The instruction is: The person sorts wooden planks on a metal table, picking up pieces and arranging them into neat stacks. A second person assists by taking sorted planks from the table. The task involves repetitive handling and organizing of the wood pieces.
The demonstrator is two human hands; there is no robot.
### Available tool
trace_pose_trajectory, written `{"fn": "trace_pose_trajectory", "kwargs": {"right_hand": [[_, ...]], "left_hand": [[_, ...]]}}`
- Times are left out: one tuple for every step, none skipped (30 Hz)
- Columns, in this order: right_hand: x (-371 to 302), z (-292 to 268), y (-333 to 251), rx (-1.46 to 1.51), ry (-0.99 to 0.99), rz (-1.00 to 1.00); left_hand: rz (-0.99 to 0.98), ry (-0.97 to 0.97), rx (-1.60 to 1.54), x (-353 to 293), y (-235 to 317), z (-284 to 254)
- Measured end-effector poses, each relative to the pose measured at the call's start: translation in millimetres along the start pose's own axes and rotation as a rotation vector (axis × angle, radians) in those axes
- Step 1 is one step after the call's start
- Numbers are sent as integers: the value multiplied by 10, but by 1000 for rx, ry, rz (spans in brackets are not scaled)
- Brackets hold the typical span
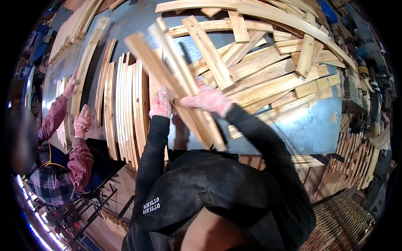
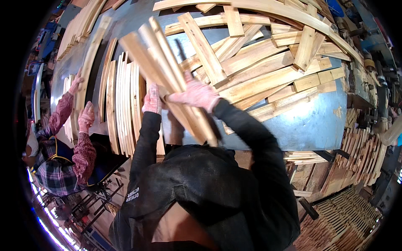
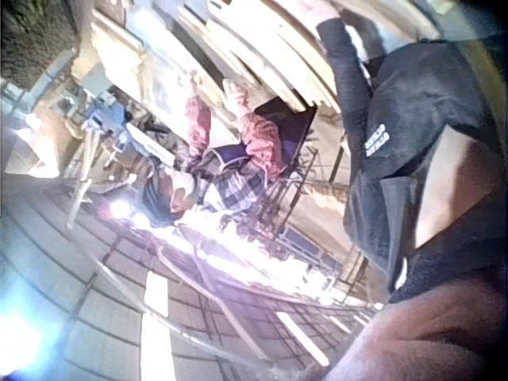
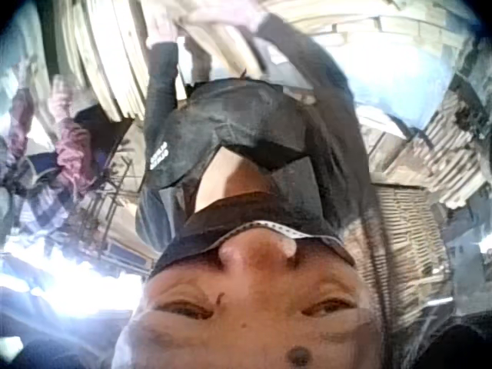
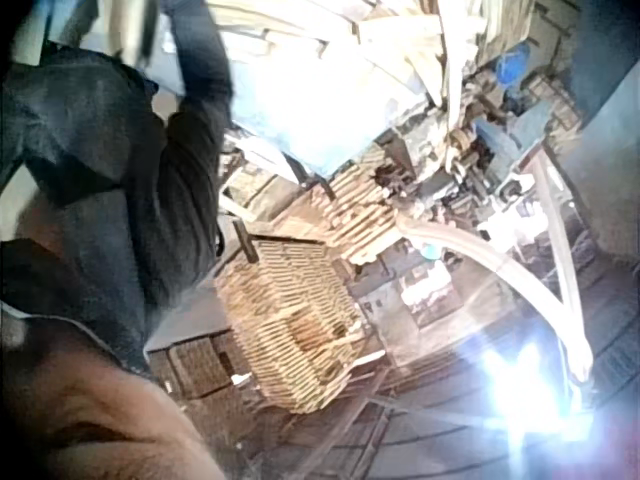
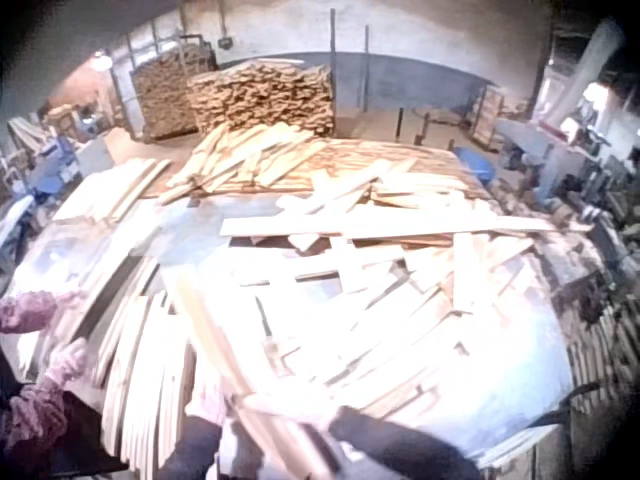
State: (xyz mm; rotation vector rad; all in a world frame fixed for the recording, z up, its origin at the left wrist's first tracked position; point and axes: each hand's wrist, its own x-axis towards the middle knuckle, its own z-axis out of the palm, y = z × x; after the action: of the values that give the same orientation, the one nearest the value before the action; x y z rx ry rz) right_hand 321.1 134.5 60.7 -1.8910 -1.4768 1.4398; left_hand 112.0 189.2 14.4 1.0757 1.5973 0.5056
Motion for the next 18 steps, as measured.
{"fn": "trace_pose_trajectory", "kwargs": {"right_hand": [[39,146,-189,16,-21,7],[86,197,-172,117,-42,2],[153,262,-129,216,-67,-5],[180,288,-53,271,-66,-61],[214,332,39,324,-80,-121],[245,406,94,406,-85,-104],[137,289,-31,382,-89,-86],[145,214,16,470,-103,-80],[181,251,172,530,-25,-46],[146,255,47,590,0,-160],[331,340,250,616,2,-174],[344,338,188,692,12,-140],[358,348,112,769,25,-103],[495,405,118,819,-17,-87],[623,449,81,868,-57,-70],[692,548,38,905,-45,-87],[773,680,-23,928,-58,-127],[839,812,-38,959,-49,-164]], "left_hand": [[-17,-74,-46,53,-89,21],[-14,-177,-121,55,-146,39],[-10,-323,-269,19,-211,0],[-33,-485,-498,-20,-300,-57],[-53,-630,-735,-18,-475,-143],[-271,-620,-476,217,-639,-250],[342,-100,95,17,-917,-257],[294,71,485,-228,-611,-194],[231,252,871,-439,-264,-208],[233,286,882,-364,-764,-371],[261,167,992,-415,-809,-420],[160,138,1027,-491,-707,-425],[61,105,1058,-534,-590,-423],[75,165,1061,-498,-662,-459],[77,176,1114,-457,-656,-511],[102,161,1062,-334,-837,-595],[128,149,1011,-228,-1025,-684],[1,139,942,-345,-698,-763]]}}
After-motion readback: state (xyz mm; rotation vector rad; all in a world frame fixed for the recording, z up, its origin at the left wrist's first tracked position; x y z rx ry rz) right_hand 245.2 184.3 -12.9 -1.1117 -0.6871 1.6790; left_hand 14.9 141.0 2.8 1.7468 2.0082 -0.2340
